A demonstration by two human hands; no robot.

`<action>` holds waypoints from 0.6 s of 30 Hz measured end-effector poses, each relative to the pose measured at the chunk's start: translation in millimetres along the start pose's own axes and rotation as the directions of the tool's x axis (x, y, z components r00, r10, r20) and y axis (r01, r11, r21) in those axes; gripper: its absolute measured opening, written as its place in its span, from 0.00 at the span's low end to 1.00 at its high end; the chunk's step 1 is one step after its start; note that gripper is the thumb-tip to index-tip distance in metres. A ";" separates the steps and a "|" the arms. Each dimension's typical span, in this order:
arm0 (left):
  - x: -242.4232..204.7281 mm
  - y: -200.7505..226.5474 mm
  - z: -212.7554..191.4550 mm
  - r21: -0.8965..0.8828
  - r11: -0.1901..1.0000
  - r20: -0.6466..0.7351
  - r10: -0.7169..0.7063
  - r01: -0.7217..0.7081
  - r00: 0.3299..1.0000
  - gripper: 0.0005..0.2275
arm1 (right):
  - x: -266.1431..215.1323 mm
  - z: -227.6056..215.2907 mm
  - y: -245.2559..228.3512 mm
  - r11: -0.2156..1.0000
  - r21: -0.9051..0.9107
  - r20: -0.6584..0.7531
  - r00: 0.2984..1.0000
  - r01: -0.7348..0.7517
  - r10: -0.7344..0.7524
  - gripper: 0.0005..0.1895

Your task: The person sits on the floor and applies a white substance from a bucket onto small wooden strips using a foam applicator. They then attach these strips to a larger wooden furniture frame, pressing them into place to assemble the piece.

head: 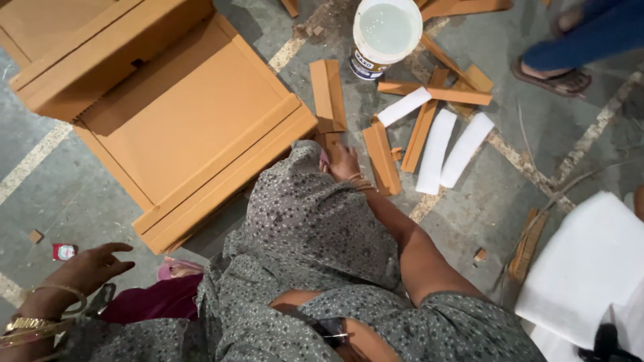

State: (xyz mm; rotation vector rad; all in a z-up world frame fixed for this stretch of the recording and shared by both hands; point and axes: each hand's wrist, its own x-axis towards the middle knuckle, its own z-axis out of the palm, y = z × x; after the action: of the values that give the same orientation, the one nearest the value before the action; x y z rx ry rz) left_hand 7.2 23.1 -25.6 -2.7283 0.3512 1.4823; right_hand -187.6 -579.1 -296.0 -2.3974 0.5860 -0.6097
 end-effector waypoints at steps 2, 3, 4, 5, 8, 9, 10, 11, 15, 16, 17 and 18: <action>-2.8 1.3 -2.3 0.008 1.000 -0.009 -0.012 0.012 1.000 0.23 | 15.4 -2.8 3.5 0.986 -0.029 0.411 0.897 -0.164 0.161 0.19; -3.9 1.7 -3.6 0.006 1.000 -0.011 -0.022 0.022 1.000 0.23 | 22.9 -2.1 4.8 0.971 -0.068 0.593 0.773 -0.229 0.224 0.16; -6.2 1.4 -4.2 0.011 0.999 -0.008 -0.031 0.031 0.999 0.23 | 28.1 0.9 6.5 0.954 -0.149 0.587 0.753 -0.262 0.298 0.17; -9.4 1.1 -2.7 0.019 0.999 -0.011 -0.028 0.028 1.000 0.23 | 33.7 5.0 9.4 0.929 -0.228 0.573 0.731 -0.292 0.370 0.18; -10.9 3.3 -3.0 0.027 0.999 -0.018 -0.027 0.028 0.999 0.24 | 50.6 13.1 13.9 0.877 -0.396 0.576 0.669 -0.274 0.469 0.22; -12.4 3.2 -2.9 0.015 0.999 -0.015 -0.039 0.040 0.999 0.24 | 55.3 14.7 15.1 0.863 -0.440 0.587 0.648 -0.249 0.485 0.23; -13.3 3.3 -3.0 0.002 0.999 -0.014 -0.052 0.052 0.999 0.24 | 60.5 16.0 16.2 0.898 -0.379 0.602 0.678 -0.222 0.421 0.23; -12.8 4.1 -2.9 0.004 0.998 -0.008 -0.061 0.061 0.998 0.24 | 65.7 17.8 15.9 0.913 -0.353 0.614 0.684 -0.207 0.393 0.23; -8.8 3.4 -1.8 0.022 0.996 0.007 -0.091 0.090 0.996 0.24 | 87.3 7.0 27.8 0.930 -0.289 0.635 0.682 -0.226 0.363 0.24; -7.5 2.1 -1.4 0.028 0.995 0.007 -0.096 0.096 0.995 0.24 | 93.8 -0.8 32.4 0.930 -0.285 0.639 0.678 -0.231 0.364 0.24; -6.3 0.1 -1.5 0.021 0.997 0.001 -0.074 0.074 0.997 0.24 | 97.7 -9.6 35.2 0.932 -0.275 0.641 0.677 -0.237 0.361 0.24; -4.2 -1.2 -2.2 0.012 0.999 -0.005 -0.050 0.050 0.999 0.24 | 104.7 -16.4 36.5 0.939 -0.301 0.668 0.667 -0.166 0.332 0.21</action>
State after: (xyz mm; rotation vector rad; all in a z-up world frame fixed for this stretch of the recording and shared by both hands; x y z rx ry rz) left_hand 7.1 24.8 -21.1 -2.7100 0.2894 1.4575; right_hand -122.5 -668.5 -277.6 -2.4227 0.6264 0.5426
